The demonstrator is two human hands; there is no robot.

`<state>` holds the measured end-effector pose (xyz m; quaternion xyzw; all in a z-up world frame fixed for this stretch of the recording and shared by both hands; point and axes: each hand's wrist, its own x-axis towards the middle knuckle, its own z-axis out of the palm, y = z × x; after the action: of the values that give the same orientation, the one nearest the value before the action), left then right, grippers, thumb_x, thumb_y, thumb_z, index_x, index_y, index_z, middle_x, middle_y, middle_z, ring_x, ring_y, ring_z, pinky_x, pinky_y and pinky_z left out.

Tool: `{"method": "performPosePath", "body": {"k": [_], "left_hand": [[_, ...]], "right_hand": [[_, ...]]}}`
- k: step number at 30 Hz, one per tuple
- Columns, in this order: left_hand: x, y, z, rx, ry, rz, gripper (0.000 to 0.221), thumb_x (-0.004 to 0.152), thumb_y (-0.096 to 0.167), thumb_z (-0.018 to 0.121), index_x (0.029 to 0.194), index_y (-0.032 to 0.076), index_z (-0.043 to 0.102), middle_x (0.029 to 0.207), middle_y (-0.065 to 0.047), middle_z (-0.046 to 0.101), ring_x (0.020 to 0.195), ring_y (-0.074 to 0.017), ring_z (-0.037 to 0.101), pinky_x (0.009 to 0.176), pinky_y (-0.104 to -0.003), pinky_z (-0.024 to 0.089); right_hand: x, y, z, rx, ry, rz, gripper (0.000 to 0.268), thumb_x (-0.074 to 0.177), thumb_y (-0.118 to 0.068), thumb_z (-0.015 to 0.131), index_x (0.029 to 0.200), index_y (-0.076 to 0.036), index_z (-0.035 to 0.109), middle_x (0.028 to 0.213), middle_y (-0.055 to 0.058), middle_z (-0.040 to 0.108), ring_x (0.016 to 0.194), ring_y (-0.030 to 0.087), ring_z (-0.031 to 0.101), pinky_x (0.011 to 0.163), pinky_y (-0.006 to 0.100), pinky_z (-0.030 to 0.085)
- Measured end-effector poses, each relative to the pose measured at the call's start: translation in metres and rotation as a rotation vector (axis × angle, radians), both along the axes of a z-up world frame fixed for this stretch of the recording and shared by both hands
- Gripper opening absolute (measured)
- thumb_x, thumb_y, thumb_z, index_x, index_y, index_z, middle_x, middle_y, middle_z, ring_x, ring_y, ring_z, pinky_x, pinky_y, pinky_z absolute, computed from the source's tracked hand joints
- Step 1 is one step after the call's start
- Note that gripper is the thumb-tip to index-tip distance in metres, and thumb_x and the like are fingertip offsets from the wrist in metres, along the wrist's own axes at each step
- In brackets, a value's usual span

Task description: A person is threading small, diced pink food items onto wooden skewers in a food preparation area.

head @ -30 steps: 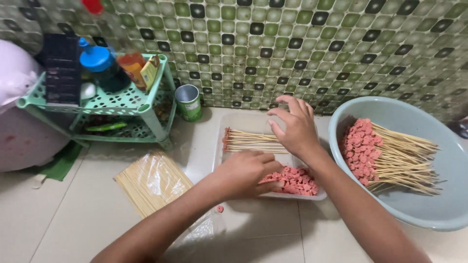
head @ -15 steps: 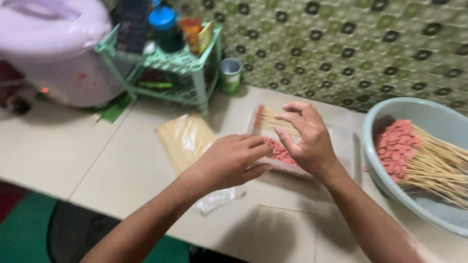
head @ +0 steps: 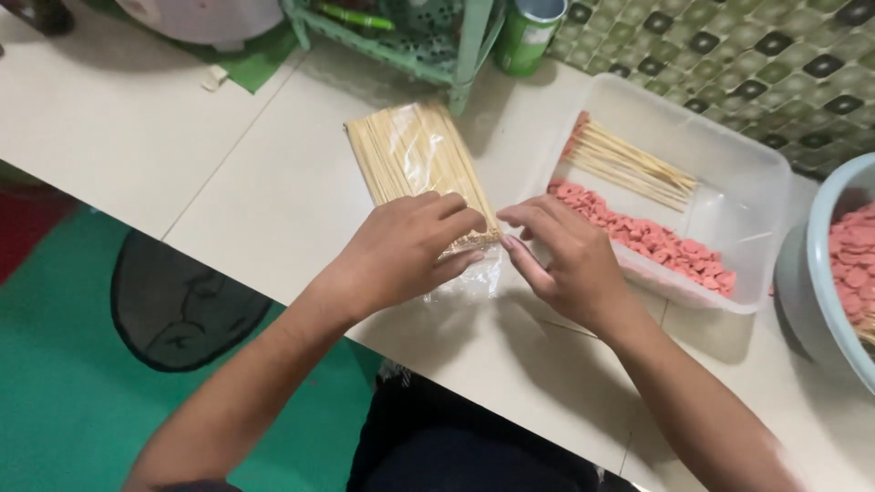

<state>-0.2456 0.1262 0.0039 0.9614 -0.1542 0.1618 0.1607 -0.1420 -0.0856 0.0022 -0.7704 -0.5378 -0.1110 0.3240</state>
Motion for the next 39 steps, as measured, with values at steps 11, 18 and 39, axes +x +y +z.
{"method": "performPosePath", "body": {"k": [11,18,39], "left_hand": [[-0.009,0.027,-0.066,-0.063,0.286,0.101,0.038,0.086,0.045,0.075,0.107,0.019,0.058,0.095,-0.002,0.057,0.091,-0.0282,0.064,0.074,-0.042,0.051],[-0.009,0.032,-0.087,-0.347,0.214,0.146,0.016,0.096,0.035,0.067,0.101,0.02,0.063,0.097,-0.001,0.057,0.092,-0.0255,0.063,0.075,-0.04,0.055],[-0.011,0.011,-0.079,-1.353,-0.062,0.309,0.01,0.095,0.015,0.074,0.099,0.007,0.072,0.102,-0.007,0.067,0.081,-0.013,0.065,0.075,-0.031,0.059]], "right_hand": [[-0.012,0.02,-0.031,-0.196,0.175,0.034,0.019,0.092,-0.016,0.071,0.111,-0.015,0.073,0.082,0.004,0.068,0.069,0.026,0.07,0.062,0.039,0.056],[-0.019,0.032,-0.042,-0.318,0.189,0.041,0.016,0.092,-0.017,0.07,0.107,-0.015,0.075,0.078,0.008,0.068,0.069,0.032,0.07,0.059,0.043,0.056],[-0.008,0.087,-0.032,-0.614,0.309,-0.177,0.017,0.095,-0.032,0.065,0.093,-0.018,0.075,0.063,0.002,0.07,0.06,0.027,0.07,0.056,0.037,0.054]]}}
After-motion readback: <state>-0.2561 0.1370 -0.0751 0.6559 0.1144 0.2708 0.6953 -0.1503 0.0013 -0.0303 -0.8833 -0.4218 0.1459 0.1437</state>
